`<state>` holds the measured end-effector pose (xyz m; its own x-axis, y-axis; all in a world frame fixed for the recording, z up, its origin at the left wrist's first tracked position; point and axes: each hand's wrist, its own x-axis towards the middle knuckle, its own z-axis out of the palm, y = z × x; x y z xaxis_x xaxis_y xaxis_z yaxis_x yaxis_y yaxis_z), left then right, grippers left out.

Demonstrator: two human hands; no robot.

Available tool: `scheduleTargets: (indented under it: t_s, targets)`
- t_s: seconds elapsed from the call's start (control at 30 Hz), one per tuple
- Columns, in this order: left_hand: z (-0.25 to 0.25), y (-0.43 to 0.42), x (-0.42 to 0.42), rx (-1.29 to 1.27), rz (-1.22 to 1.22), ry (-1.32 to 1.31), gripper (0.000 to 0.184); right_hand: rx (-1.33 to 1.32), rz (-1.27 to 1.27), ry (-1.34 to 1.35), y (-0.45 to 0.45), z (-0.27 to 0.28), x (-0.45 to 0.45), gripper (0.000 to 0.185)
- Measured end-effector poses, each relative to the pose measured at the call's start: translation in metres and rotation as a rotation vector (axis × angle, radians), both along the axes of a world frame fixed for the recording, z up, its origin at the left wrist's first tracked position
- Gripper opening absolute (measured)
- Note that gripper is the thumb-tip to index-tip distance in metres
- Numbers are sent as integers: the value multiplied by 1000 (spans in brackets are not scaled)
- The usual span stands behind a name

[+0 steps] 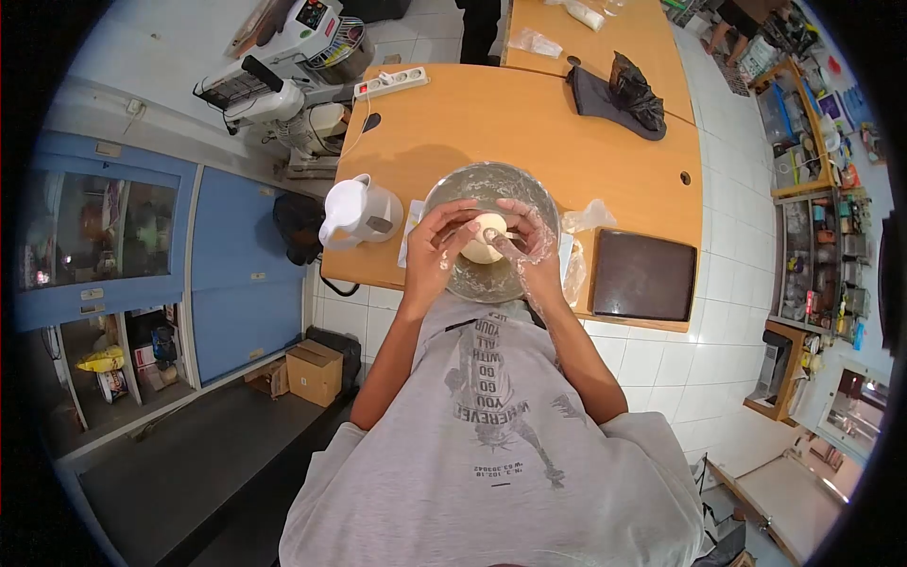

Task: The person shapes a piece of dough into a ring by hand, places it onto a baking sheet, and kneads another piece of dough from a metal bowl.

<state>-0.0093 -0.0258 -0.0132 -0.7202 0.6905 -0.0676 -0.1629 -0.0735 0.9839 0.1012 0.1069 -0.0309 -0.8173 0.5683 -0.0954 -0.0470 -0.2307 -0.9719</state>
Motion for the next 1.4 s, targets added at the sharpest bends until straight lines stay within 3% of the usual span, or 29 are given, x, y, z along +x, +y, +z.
scheduleTargets:
  t_s: [1.4]
  targets:
    - [-3, 7, 13, 57, -16, -61, 44, -57, -44, 18, 7, 4, -2, 54]
